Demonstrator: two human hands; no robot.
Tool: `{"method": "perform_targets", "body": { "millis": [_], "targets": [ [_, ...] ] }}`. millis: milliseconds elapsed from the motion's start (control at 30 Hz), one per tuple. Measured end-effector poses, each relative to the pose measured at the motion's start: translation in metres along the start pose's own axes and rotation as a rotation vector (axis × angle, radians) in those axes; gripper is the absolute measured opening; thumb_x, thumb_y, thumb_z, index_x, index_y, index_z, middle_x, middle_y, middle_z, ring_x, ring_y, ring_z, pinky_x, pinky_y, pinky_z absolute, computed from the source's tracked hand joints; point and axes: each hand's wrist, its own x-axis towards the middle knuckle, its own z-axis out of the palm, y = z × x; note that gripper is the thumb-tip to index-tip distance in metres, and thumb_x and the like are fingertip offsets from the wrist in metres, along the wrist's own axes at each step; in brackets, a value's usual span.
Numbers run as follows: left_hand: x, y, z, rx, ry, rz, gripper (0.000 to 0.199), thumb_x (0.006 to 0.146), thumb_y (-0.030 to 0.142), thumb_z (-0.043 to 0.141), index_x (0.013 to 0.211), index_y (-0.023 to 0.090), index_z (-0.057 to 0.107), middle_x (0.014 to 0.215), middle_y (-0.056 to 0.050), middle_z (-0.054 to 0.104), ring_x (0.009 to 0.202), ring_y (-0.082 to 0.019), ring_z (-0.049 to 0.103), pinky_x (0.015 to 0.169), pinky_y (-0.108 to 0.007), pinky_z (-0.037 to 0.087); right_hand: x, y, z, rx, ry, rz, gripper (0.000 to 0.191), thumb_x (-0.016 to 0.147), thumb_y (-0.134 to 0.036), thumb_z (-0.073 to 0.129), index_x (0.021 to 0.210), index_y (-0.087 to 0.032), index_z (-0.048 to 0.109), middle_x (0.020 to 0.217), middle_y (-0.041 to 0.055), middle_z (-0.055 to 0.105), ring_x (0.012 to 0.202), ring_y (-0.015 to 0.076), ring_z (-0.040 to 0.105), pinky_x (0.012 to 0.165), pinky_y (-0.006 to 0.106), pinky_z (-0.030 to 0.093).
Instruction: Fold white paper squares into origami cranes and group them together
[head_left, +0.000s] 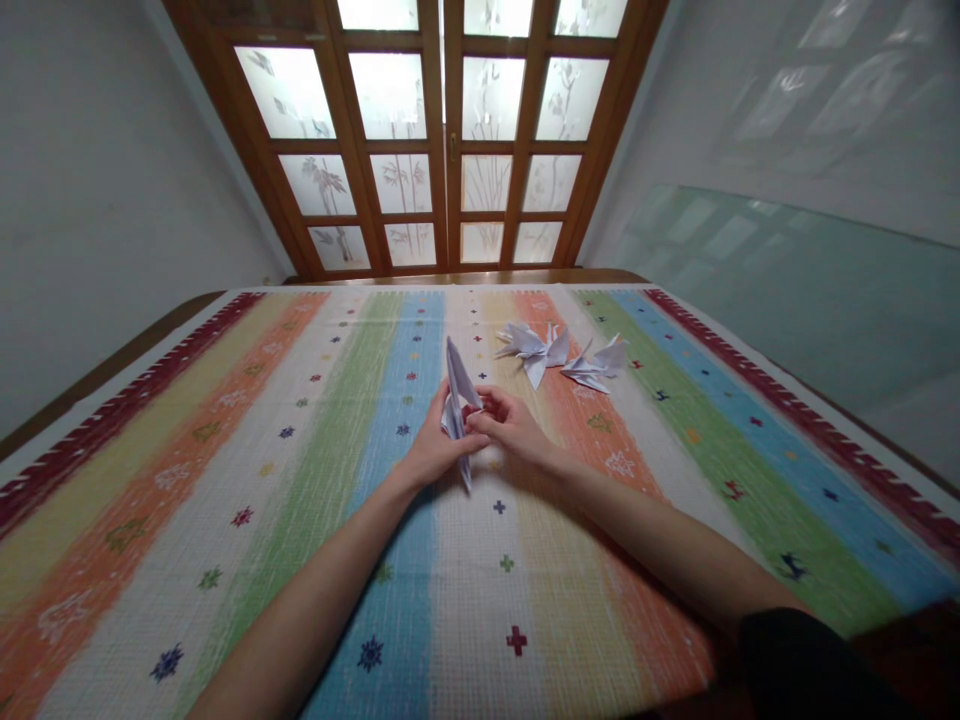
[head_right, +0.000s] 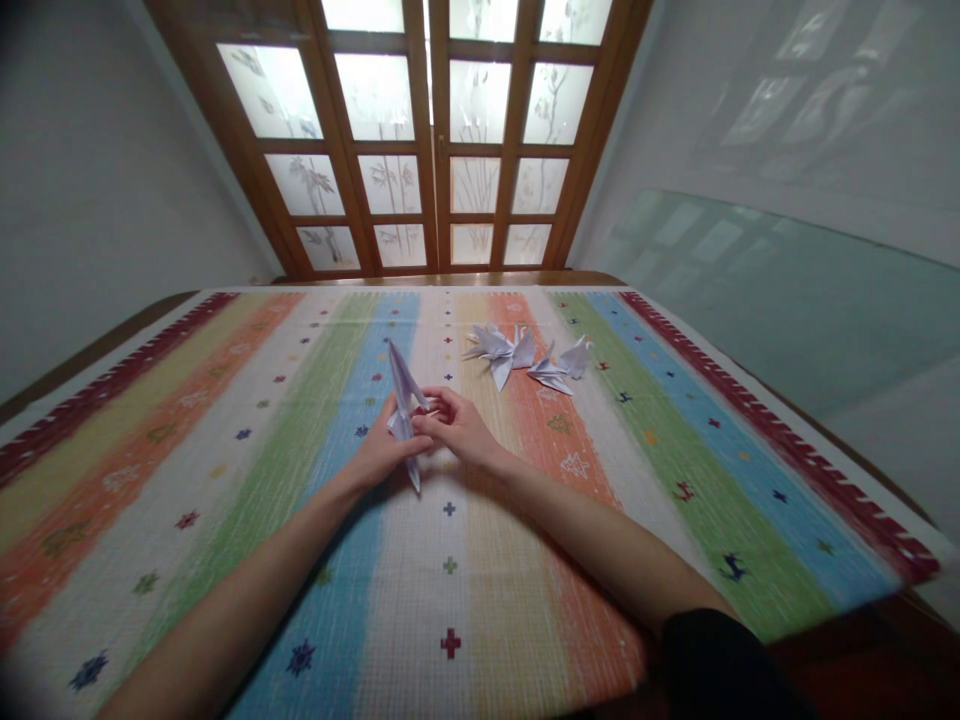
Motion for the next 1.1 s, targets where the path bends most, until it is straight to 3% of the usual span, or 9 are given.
{"method": "perform_targets", "body": {
  "millis": [100, 200, 267, 400, 533, 633, 800, 933, 1100],
  "targets": [
    [0.0, 0.005, 0.001, -0.177, 0.021, -0.051, 0.097, 0.074, 0.016, 0.074, 0.149, 0.032, 0.014, 0.137, -0.016, 0.054, 0.115, -0.027, 0.062, 0.098, -0.049, 0.051, -0.001, -0.001, -0.001, -0.052, 0.014, 0.005, 0.049, 0.07, -0.041, 0.074, 0.111, -0.022, 0.056, 0.089, 0.002, 0.064, 0.073, 0.0153, 0.062, 0.064, 0.029, 0.051],
    [0.0, 0.006, 0.001, -0.168, 0.066, -0.051, 0.108, 0.067, 0.019, 0.079, 0.15, 0.034, 0.012, 0.154, -0.017, 0.032, 0.129, -0.031, 0.051, 0.104, -0.052, 0.044, 0.0, -0.002, -0.003, -0.187, 0.068, -0.027, 0.047, 0.068, -0.043, 0.074, 0.106, -0.02, 0.059, 0.092, 0.0026, 0.06, 0.072, 0.0152, 0.059, 0.063, 0.029, 0.05],
    [-0.001, 0.005, 0.001, -0.159, 0.076, -0.04, 0.112, 0.063, 0.023, 0.083, 0.151, 0.032, 0.013, 0.158, -0.016, 0.022, 0.138, -0.034, 0.039, 0.11, -0.055, 0.036, 0.001, -0.003, -0.004, -0.297, 0.128, -0.094, 0.047, 0.065, -0.043, 0.077, 0.103, -0.02, 0.062, 0.1, 0.0048, 0.059, 0.085, 0.0188, 0.059, 0.07, 0.032, 0.05],
    [-0.001, 0.004, 0.0, -0.164, 0.097, -0.02, 0.116, 0.056, 0.03, 0.088, 0.15, 0.028, 0.02, 0.157, -0.015, 0.023, 0.144, -0.036, 0.025, 0.118, -0.056, 0.019, 0.002, -0.004, -0.006, -0.369, 0.13, -0.248, 0.05, 0.064, -0.042, 0.079, 0.107, -0.024, 0.062, 0.112, 0.0057, 0.059, 0.107, 0.024, 0.055, 0.087, 0.039, 0.048],
    [-0.001, 0.003, -0.001, -0.209, 0.068, -0.011, 0.112, 0.06, 0.036, 0.086, 0.15, 0.031, 0.02, 0.155, -0.014, 0.026, 0.139, -0.035, 0.035, 0.116, -0.056, 0.025, 0.0, -0.004, -0.006, -0.264, 0.07, -0.255, 0.044, 0.073, -0.04, 0.072, 0.113, -0.025, 0.059, 0.112, 0.0053, 0.061, 0.103, 0.0219, 0.059, 0.088, 0.039, 0.049],
    [-0.001, 0.002, -0.003, -0.092, 0.1, -0.017, 0.113, 0.06, 0.043, 0.085, 0.151, 0.029, 0.019, 0.155, -0.016, 0.026, 0.141, -0.037, 0.032, 0.115, -0.058, 0.026, -0.001, -0.002, -0.004, -0.251, 0.115, -0.259, 0.039, 0.076, -0.034, 0.066, 0.112, -0.023, 0.058, 0.109, 0.0057, 0.062, 0.098, 0.0215, 0.061, 0.085, 0.038, 0.051],
    [-0.002, 0.004, 0.004, 0.262, 0.159, 0.088, 0.121, 0.056, 0.048, 0.087, 0.15, 0.027, 0.015, 0.152, -0.018, 0.028, 0.142, -0.038, 0.027, 0.114, -0.062, 0.023, -0.002, 0.003, 0.004, -0.263, 0.373, -0.249, 0.056, 0.068, -0.026, 0.065, 0.122, -0.02, 0.049, 0.1, 0.0049, 0.064, 0.086, 0.0195, 0.062, 0.077, 0.035, 0.054],
    [-0.007, 0.009, 0.013, 0.366, 0.13, 0.157, 0.123, 0.055, 0.051, 0.086, 0.15, 0.026, 0.013, 0.153, -0.02, 0.024, 0.143, -0.038, 0.026, 0.113, -0.06, 0.028, -0.006, 0.005, 0.013, -0.312, 0.559, -0.245, 0.069, 0.063, -0.027, 0.072, 0.127, -0.021, 0.046, 0.105, 0.0067, 0.064, 0.084, 0.0198, 0.063, 0.074, 0.034, 0.054],
    [-0.009, 0.011, 0.015, 0.368, 0.127, 0.187, 0.109, 0.064, 0.054, 0.08, 0.149, 0.026, 0.017, 0.15, -0.019, 0.028, 0.14, -0.037, 0.03, 0.108, -0.059, 0.036, -0.009, 0.003, 0.015, -0.439, 0.738, -0.262, 0.043, 0.071, -0.026, 0.064, 0.112, -0.02, 0.055, 0.098, 0.0065, 0.065, 0.082, 0.0204, 0.062, 0.075, 0.035, 0.052]
  ]
}}
